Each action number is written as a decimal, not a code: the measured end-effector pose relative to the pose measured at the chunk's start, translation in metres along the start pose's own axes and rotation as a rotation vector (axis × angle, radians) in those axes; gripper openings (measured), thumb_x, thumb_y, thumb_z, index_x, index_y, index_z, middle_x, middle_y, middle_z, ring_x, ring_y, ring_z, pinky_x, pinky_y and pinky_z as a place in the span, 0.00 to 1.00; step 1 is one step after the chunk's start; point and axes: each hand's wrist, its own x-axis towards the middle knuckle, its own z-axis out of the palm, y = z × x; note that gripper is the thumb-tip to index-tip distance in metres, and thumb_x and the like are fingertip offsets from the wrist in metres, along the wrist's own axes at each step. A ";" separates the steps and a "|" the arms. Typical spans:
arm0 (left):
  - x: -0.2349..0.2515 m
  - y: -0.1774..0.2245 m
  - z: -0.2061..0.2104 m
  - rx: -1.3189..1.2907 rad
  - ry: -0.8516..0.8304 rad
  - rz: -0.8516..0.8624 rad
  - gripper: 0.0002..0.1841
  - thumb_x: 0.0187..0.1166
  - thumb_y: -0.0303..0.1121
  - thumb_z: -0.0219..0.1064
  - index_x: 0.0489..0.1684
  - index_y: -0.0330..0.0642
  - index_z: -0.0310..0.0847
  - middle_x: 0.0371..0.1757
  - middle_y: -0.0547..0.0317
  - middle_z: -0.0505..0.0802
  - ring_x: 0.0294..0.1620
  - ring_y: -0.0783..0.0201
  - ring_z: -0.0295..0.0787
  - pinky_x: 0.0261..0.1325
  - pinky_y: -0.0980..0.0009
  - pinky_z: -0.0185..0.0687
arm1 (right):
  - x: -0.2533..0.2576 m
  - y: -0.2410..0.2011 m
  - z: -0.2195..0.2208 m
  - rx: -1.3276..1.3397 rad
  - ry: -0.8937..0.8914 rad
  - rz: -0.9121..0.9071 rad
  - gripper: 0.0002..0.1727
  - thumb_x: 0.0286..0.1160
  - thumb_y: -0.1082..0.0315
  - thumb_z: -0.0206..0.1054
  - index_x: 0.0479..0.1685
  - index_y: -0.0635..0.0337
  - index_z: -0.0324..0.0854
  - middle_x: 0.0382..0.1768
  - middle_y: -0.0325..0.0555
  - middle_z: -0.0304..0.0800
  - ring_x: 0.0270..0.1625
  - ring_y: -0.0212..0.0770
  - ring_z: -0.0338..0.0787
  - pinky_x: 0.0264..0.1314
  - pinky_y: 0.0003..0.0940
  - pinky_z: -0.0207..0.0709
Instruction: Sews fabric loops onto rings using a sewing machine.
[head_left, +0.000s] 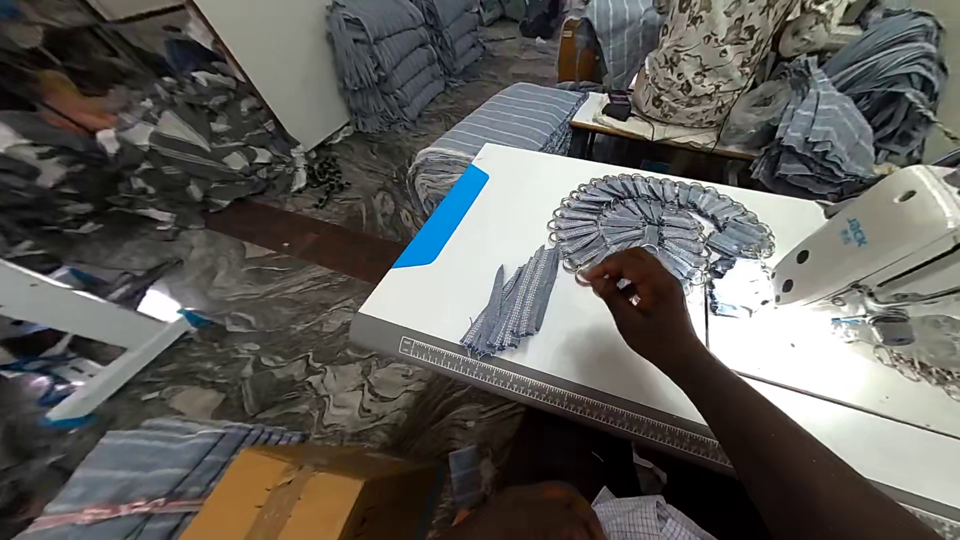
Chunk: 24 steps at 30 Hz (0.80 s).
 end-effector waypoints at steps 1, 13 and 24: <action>0.002 -0.005 0.002 -0.039 0.027 -0.013 0.14 0.89 0.37 0.61 0.39 0.36 0.88 0.62 0.50 0.91 0.63 0.60 0.88 0.67 0.61 0.86 | -0.004 0.004 0.001 -0.083 -0.040 -0.034 0.09 0.79 0.68 0.67 0.51 0.54 0.91 0.54 0.46 0.89 0.53 0.40 0.89 0.50 0.39 0.87; 0.031 -0.051 0.021 -0.008 0.223 -0.097 0.12 0.89 0.39 0.63 0.47 0.42 0.90 0.59 0.59 0.93 0.59 0.65 0.89 0.64 0.64 0.88 | -0.030 -0.017 -0.010 0.443 0.191 0.289 0.10 0.82 0.73 0.64 0.54 0.67 0.84 0.48 0.47 0.93 0.43 0.39 0.95 0.45 0.38 0.93; 0.039 -0.068 0.026 -0.113 0.241 -0.194 0.12 0.87 0.38 0.66 0.45 0.40 0.91 0.62 0.54 0.91 0.49 0.62 0.92 0.52 0.66 0.92 | -0.163 0.000 -0.110 -0.626 0.201 0.402 0.15 0.78 0.65 0.69 0.60 0.55 0.89 0.54 0.53 0.85 0.52 0.51 0.86 0.51 0.50 0.85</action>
